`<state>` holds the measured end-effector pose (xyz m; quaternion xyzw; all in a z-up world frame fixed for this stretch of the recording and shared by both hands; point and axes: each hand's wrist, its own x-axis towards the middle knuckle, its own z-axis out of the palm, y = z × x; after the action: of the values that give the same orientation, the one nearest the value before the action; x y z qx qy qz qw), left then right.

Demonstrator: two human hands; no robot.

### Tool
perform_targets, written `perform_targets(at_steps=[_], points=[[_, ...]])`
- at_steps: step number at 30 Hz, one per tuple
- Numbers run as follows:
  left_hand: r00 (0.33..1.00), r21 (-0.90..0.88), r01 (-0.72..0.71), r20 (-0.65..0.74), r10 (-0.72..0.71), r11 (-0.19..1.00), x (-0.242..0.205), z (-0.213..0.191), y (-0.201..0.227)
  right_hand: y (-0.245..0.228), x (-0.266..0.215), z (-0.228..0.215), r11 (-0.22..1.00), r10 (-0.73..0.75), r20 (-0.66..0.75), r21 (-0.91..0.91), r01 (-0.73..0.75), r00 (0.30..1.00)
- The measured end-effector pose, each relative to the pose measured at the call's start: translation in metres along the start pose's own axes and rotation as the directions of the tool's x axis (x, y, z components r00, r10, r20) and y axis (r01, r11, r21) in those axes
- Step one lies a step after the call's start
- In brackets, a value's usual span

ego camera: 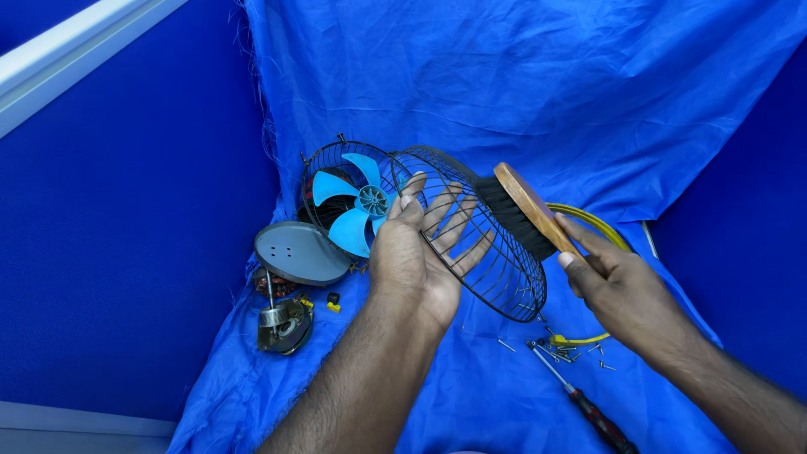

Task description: The person uses a wooden brush to clean the metal fan cage, then cleans a yellow plastic fan component. The person brushes the parts thoroughly and places them on a blue tarp alongside other disassembled fan parts.

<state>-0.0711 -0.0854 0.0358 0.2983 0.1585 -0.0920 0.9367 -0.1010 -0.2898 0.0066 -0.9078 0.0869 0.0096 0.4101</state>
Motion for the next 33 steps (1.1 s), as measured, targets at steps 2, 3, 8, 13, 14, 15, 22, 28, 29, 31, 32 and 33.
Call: perform_targets(at_steps=[2,3,8,13,14,15,22,28,29,31,32,33], points=[[1.0,0.01,0.002,-0.004,-0.002,1.0,-0.002,0.003,0.002,-0.004,0.0,0.001,0.982,-0.187,-0.041,-0.025,0.187,0.981],[1.0,0.016,0.004,-0.03,-0.003,1.0,0.0,0.003,0.002,-0.004,-0.009,0.003,0.917,-0.399,-0.095,-0.064,0.394,0.912],[0.993,-0.08,-0.082,-0.088,0.075,0.993,0.019,-0.004,0.008,-0.009,-0.048,0.006,0.945,-0.248,0.099,-0.195,0.263,0.964],[0.998,-0.147,-0.06,-0.005,0.06,0.987,0.02,-0.007,0.004,-0.003,-0.042,0.007,0.688,-0.724,-0.064,-0.154,0.71,0.687],[0.997,-0.182,-0.066,0.034,0.073,0.981,0.017,-0.004,0.004,-0.002,-0.036,0.006,0.835,-0.521,-0.024,-0.219,0.504,0.853],[0.999,-0.113,-0.04,0.003,0.04,0.993,0.014,-0.003,0.004,0.0,-0.028,0.005,0.92,-0.278,-0.011,-0.289,0.264,0.96],[1.0,-0.003,0.02,0.022,-0.02,1.0,0.003,0.004,0.001,-0.004,0.006,-0.001,0.999,0.03,0.007,-0.015,-0.03,1.0],[0.996,-0.049,-0.063,0.057,0.066,0.997,0.027,-0.015,-0.006,0.003,-0.058,0.01,0.829,-0.558,0.003,-0.042,0.557,0.83],[0.989,-0.097,-0.095,0.101,0.105,0.991,0.029,-0.017,-0.008,0.004,-0.061,0.011,0.808,-0.589,0.014,-0.027,0.589,0.808],[0.991,-0.089,-0.097,0.088,0.104,0.991,0.029,-0.018,-0.01,0.006,-0.06,0.011,0.759,-0.651,0.039,0.006,0.651,0.758],[0.991,-0.085,-0.099,0.08,0.106,0.991,0.027,-0.018,-0.01,0.006,-0.054,0.01,0.858,-0.506,0.053,-0.069,0.509,0.861],[0.997,-0.034,-0.069,0.041,0.07,0.997,0.024,-0.017,-0.01,0.006,-0.046,0.009,0.925,-0.347,0.05,-0.145,0.35,0.937]])
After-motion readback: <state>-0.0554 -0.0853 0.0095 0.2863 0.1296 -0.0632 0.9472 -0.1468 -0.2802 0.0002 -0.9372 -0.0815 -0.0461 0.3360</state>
